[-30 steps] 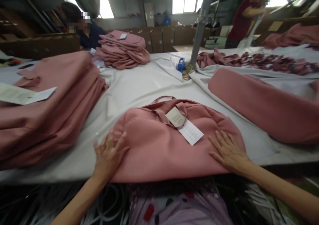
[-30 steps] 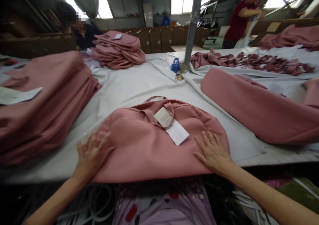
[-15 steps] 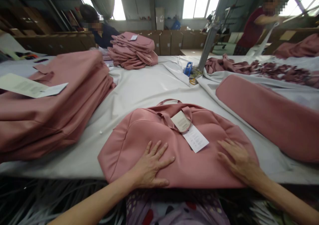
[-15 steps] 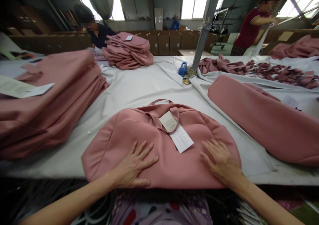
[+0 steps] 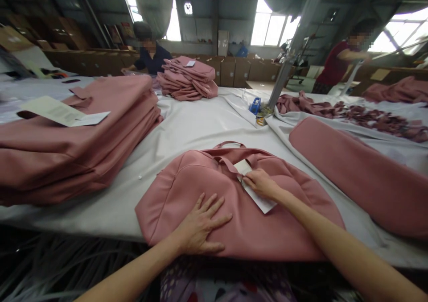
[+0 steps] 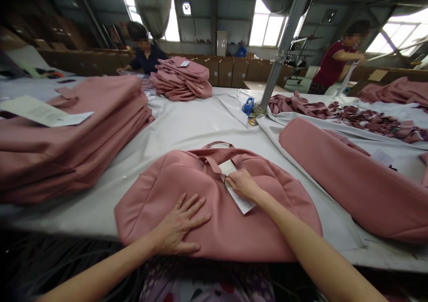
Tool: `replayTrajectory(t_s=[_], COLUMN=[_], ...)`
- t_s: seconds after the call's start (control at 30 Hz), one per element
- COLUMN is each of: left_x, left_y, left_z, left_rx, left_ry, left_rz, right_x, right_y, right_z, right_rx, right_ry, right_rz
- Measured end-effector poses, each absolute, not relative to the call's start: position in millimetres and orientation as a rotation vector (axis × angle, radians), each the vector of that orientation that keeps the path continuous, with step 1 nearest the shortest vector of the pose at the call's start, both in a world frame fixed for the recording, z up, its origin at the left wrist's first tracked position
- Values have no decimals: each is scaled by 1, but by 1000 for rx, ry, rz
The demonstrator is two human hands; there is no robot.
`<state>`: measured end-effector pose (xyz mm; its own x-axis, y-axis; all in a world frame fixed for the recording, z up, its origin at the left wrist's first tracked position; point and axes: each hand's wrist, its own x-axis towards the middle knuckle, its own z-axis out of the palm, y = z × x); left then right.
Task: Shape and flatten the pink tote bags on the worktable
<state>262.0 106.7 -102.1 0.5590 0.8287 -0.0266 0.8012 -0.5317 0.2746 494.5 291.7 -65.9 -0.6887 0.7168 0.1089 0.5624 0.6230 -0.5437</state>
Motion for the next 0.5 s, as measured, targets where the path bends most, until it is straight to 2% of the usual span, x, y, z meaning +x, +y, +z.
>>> replayTrajectory(t_s=[0.17,0.3,0.4,0.5], left_x=[261,262,264,265], left_y=[107,106,107,110], left_z=[-104,-103,-100,-97], left_rx=[2532,2529,2530,2526], left_ry=[1365,1351,1353,1371], left_rz=[173,180,193,196], right_x=[497,482,483,497], right_y=[291,236,201,200], right_z=[-6,-4,-20,-26], right_rx=[-1092,-971,-775,-856], right_ry=[-2253,-2354,-2710,-2687], right_rz=[987,1081,702,321])
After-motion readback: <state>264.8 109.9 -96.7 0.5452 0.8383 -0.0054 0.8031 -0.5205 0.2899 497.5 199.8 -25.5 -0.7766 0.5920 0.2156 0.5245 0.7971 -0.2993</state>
